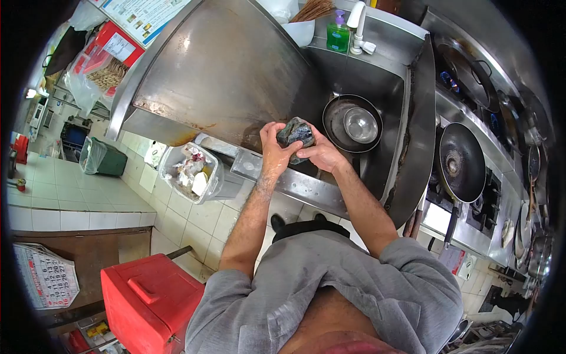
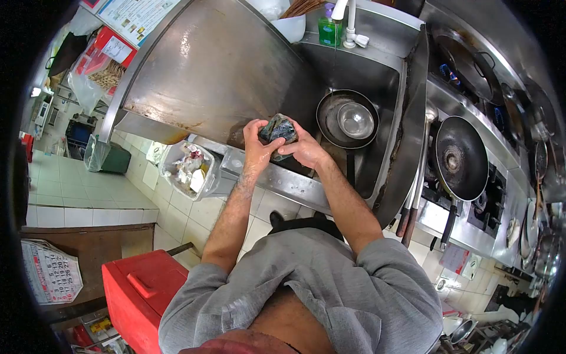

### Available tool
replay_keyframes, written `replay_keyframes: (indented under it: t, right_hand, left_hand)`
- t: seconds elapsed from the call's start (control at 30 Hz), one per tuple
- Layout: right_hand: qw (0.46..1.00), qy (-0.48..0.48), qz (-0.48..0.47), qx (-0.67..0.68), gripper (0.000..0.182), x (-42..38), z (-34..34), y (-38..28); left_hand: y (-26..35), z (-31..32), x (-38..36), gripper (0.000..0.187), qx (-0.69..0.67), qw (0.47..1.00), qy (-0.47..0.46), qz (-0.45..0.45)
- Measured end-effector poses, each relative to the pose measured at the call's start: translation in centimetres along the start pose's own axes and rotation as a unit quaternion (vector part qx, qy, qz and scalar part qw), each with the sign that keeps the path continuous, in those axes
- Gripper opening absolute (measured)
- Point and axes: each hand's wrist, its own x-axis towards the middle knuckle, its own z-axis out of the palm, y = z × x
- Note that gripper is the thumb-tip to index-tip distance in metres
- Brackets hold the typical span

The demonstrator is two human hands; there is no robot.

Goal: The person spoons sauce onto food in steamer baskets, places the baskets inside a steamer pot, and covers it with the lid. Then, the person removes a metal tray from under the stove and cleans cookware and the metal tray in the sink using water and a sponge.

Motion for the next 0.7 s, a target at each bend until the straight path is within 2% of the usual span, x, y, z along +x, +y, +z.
replay_keyframes:
  t: [0.03,0.1,0.17,0.27,0.33,0.37,0.4,0.43,0.5,0.57,0.7]
  right_hand:
    - [1.0,0.001,-0.004,-0.005,0.088,-0.1,0.5,0.0]
    - [0.997,0.001,-0.007,-0.081,0.089,-0.3,1.5,0.3]
    - [0.994,0.011,-0.003,-0.109,0.09,-0.7,3.3,0.0]
    - [0.984,0.037,0.005,-0.176,0.091,-0.9,5.4,1.2]
    - [0.961,0.059,0.001,-0.272,0.092,-0.9,7.2,2.2]
    - [0.96,0.065,0.0,-0.272,0.092,-1.0,8.3,2.7]
    - [0.956,0.076,-0.005,-0.285,0.093,-1.1,9.4,3.1]
    - [0.951,0.086,-0.01,-0.297,0.093,-1.1,10.2,3.7]
    - [0.955,0.098,-0.023,-0.28,0.095,-1.2,10.9,5.0]
    - [0.989,0.066,-0.016,-0.135,0.096,-1.8,11.5,6.0]
    - [0.986,0.094,-0.028,-0.132,0.097,-2.4,11.8,7.1]
  left_hand:
    - [0.5,-0.5,-0.2,0.055,-0.004,1.0,0.0,0.005]
    - [0.9,-1.6,-0.5,0.053,0.12,0.99,-0.012,0.075]
    - [0.7,-2.6,-0.5,0.048,0.104,0.99,-0.013,0.099]
    - [-0.1,-5.0,-0.6,0.045,-0.023,0.995,-0.097,0.026]
    - [-0.3,-6.2,-1.3,0.046,-0.043,0.993,-0.11,0.033]
    - [-0.3,-7.0,-1.6,0.048,-0.058,0.991,-0.116,0.039]
    - [-0.3,-8.0,-1.9,0.052,-0.112,0.983,-0.138,-0.046]
    - [-0.8,-8.8,-1.9,0.052,-0.115,0.982,-0.142,-0.046]
    - [-1.9,-10.2,-2.1,0.057,-0.094,0.982,-0.165,-0.003]
    - [-1.1,-11.3,-2.6,0.059,-0.142,0.975,-0.172,-0.023]
    - [0.3,-12.3,-3.1,0.059,-0.076,0.975,-0.208,-0.015]
